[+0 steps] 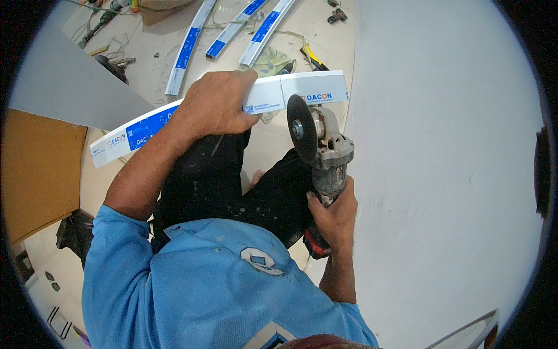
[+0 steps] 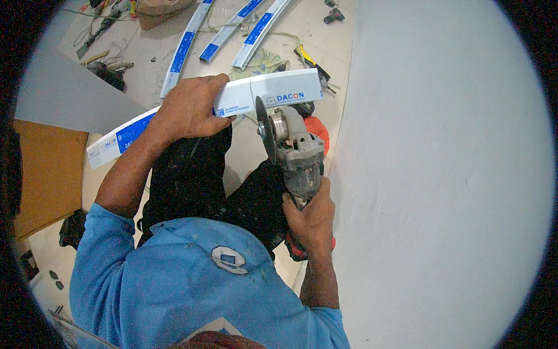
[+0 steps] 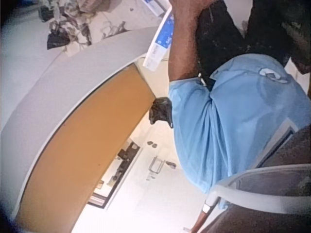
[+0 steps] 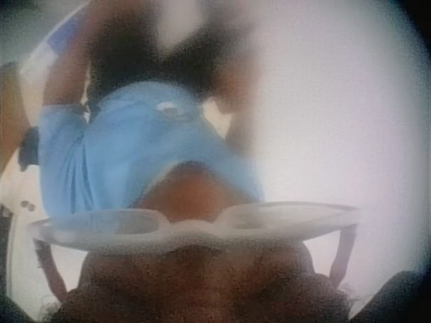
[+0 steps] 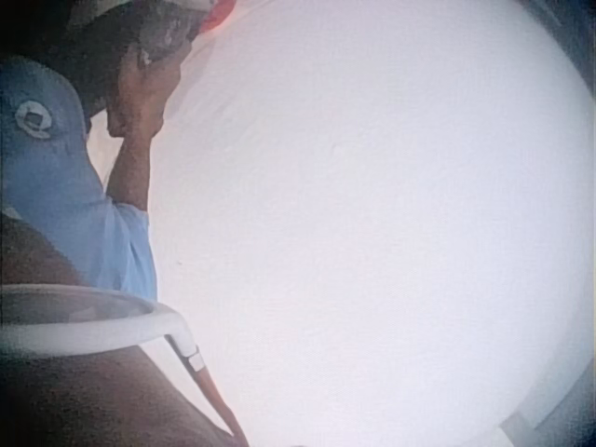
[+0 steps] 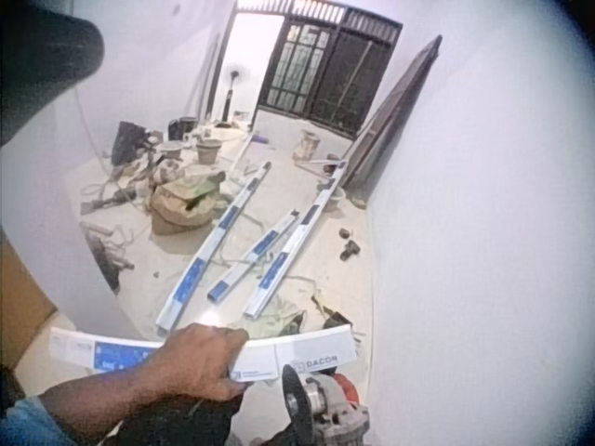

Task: The person measures and marks an aluminum profile, then uses an angle grinder to cut it. After cutting, they use a cordless drill to create holes in the profile.

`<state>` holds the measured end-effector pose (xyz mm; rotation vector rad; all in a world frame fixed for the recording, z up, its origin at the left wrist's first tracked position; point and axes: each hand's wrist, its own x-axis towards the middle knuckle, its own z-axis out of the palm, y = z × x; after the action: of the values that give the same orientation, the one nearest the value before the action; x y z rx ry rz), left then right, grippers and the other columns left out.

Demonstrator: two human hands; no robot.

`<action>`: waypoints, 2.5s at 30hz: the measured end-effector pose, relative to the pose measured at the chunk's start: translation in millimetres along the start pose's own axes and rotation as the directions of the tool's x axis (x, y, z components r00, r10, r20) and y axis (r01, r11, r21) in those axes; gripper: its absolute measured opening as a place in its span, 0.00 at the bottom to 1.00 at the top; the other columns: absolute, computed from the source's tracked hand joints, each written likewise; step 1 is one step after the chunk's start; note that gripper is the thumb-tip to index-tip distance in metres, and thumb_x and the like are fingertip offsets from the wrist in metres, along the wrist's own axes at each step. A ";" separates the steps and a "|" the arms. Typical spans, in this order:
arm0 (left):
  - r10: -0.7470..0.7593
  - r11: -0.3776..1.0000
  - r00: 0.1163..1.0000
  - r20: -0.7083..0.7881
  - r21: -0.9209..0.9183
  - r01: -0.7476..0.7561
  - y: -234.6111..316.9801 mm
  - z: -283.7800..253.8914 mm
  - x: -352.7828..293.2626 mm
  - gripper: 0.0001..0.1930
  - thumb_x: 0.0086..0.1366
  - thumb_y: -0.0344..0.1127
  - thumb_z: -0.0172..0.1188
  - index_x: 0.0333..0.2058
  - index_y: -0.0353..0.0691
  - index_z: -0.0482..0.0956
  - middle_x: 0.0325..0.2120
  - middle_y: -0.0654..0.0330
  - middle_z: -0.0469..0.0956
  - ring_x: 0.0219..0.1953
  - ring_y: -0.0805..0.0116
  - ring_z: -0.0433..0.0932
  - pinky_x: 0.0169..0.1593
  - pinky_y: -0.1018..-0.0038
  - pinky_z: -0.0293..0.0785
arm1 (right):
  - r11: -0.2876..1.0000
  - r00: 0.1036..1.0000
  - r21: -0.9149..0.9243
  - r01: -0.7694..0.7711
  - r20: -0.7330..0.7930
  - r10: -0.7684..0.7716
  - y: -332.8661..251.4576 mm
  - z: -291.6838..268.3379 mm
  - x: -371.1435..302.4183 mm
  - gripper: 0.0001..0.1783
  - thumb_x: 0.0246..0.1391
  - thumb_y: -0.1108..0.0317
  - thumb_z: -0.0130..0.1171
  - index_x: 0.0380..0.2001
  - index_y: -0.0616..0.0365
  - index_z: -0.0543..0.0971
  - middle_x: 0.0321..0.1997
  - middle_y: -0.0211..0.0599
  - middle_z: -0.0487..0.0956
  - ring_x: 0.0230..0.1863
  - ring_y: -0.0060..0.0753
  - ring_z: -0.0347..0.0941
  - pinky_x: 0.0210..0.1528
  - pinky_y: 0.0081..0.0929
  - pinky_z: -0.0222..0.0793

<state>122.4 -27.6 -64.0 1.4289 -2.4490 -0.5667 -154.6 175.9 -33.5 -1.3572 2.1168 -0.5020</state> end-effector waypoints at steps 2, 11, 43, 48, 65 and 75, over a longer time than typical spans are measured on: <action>0.010 1.000 1.000 0.000 -0.014 -0.010 0.3 -3.7 -0.3 0.30 0.57 0.50 0.76 0.49 0.32 0.81 0.40 0.35 0.87 0.45 0.34 0.88 0.53 0.45 0.84 | 1.000 1.000 0.003 0.005 0.001 -0.005 0.1 0.6 0.0 0.33 0.57 0.62 0.76 0.60 0.63 0.71 0.51 0.66 0.88 0.55 0.69 0.88 0.59 0.53 0.82; 0.044 0.999 0.998 -0.037 0.025 -0.043 -3.6 0.3 -2.6 0.30 0.56 0.47 0.77 0.51 0.33 0.82 0.35 0.42 0.88 0.39 0.46 0.91 0.47 0.51 0.88 | 1.000 1.000 0.009 -0.019 0.004 0.019 -3.4 1.8 -1.0 0.34 0.57 0.63 0.76 0.61 0.63 0.70 0.51 0.66 0.88 0.55 0.69 0.88 0.59 0.53 0.82; 0.042 0.998 0.998 -0.052 0.046 -0.040 2.8 -8.8 -6.3 0.28 0.55 0.45 0.78 0.49 0.33 0.83 0.36 0.42 0.88 0.40 0.46 0.91 0.46 0.52 0.88 | 0.998 0.999 -0.057 -0.034 -0.018 0.033 -3.8 5.6 -1.4 0.34 0.59 0.61 0.75 0.60 0.63 0.69 0.47 0.66 0.87 0.51 0.71 0.88 0.54 0.56 0.83; 0.012 1.000 0.999 -0.037 0.023 -0.011 3.2 -8.1 -4.2 0.28 0.56 0.47 0.77 0.48 0.33 0.83 0.36 0.40 0.87 0.41 0.42 0.90 0.48 0.49 0.86 | 0.998 1.000 -0.066 -0.020 -0.020 0.019 -4.3 5.8 -1.4 0.35 0.59 0.60 0.74 0.61 0.63 0.68 0.47 0.67 0.87 0.51 0.72 0.88 0.54 0.57 0.83; 0.000 1.000 0.998 -0.059 -0.011 -0.001 3.2 -9.2 -6.9 0.28 0.55 0.50 0.76 0.47 0.34 0.82 0.36 0.38 0.87 0.42 0.34 0.88 0.50 0.44 0.84 | 0.997 0.999 -0.083 0.000 -0.035 -0.003 -7.7 6.6 -0.8 0.35 0.60 0.60 0.74 0.61 0.64 0.68 0.48 0.69 0.86 0.51 0.74 0.87 0.54 0.58 0.83; -0.012 1.000 0.999 -0.052 0.005 0.013 5.9 -11.2 -7.0 0.28 0.54 0.48 0.77 0.47 0.35 0.82 0.35 0.38 0.87 0.42 0.34 0.88 0.49 0.43 0.84 | 0.995 0.999 -0.092 -0.037 -0.028 0.035 -9.3 7.7 -0.3 0.35 0.60 0.60 0.73 0.62 0.65 0.67 0.48 0.70 0.86 0.52 0.75 0.86 0.55 0.59 0.82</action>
<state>125.7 -21.2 -51.5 1.4436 -2.4051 -0.5199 -143.1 172.3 -33.9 -1.3675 2.2058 -0.4138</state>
